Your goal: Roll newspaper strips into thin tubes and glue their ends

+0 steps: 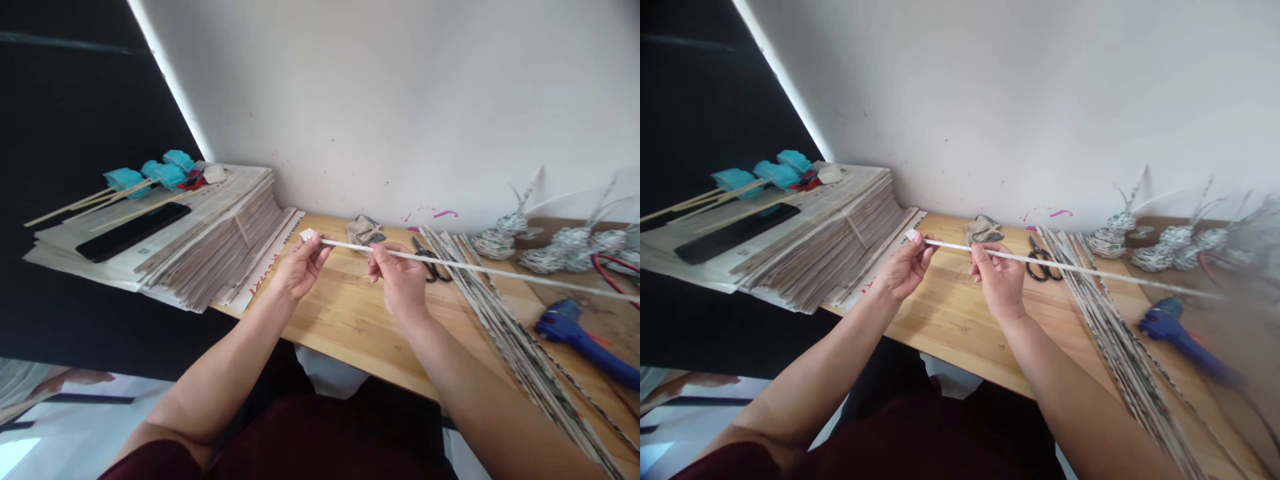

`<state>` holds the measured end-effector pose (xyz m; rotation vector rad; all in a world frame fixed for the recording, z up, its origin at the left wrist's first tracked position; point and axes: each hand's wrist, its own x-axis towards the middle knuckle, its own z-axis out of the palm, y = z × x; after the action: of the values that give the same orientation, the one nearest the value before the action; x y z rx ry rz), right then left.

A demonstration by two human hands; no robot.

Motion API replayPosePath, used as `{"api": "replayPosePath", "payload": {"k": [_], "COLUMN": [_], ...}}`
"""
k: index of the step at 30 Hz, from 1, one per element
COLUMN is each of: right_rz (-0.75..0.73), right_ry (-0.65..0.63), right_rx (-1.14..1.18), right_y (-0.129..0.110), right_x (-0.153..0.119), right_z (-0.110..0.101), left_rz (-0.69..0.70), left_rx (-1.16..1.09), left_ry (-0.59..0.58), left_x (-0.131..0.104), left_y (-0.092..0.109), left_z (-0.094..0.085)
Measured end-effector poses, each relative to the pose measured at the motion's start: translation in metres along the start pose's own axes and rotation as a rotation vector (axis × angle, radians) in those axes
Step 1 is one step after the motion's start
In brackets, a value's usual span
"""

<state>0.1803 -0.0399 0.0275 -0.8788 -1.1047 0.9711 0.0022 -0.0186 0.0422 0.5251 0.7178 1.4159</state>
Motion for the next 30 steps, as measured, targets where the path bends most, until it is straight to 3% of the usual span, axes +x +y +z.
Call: {"api": "replayPosePath", "payload": {"k": [2, 4, 8, 10, 13, 16, 19, 23, 30], "right_rz": [0.002, -0.085, -0.656, -0.901, -1.024, -0.923, -0.718, -0.488, -0.280], "right_ry": [-0.080, -0.238, -0.547, -0.549, -0.414, -0.224, -0.123, -0.154, -0.197], "right_rx": [-0.088, -0.280, -0.641, -0.704, -0.889, -1.147, -1.350, -1.466, -1.436], "right_y": [0.001, 0.002, -0.001, -0.005, -0.012, -0.017, -0.020, -0.020, -0.019], "right_x": [-0.006, -0.014, -0.031, -0.035, -0.034, -0.029, -0.023, -0.015, -0.004], "right_z": [0.001, 0.002, 0.010, 0.014, 0.015, 0.012, 0.007, -0.001, -0.012], "left_rz": [-0.011, -0.031, -0.089, -0.123, -0.198, -0.292, -0.268, -0.242, -0.263], "left_rx": [-0.044, -0.086, -0.064, -0.029, -0.009, -0.003, -0.022, -0.032, -0.047], "left_ry": [-0.006, 0.010, 0.032, -0.015, -0.107, -0.210, -0.246, -0.180, -0.167], "left_x": [0.012, 0.024, 0.040, 0.045, 0.050, 0.056, 0.062, 0.065, 0.063], "left_y": [0.003, 0.004, -0.005, -0.014, -0.026, -0.035, -0.042, -0.046, -0.042], "left_z": [0.008, 0.016, 0.031, 0.038, 0.044, 0.042, 0.033, 0.024, 0.025]}}
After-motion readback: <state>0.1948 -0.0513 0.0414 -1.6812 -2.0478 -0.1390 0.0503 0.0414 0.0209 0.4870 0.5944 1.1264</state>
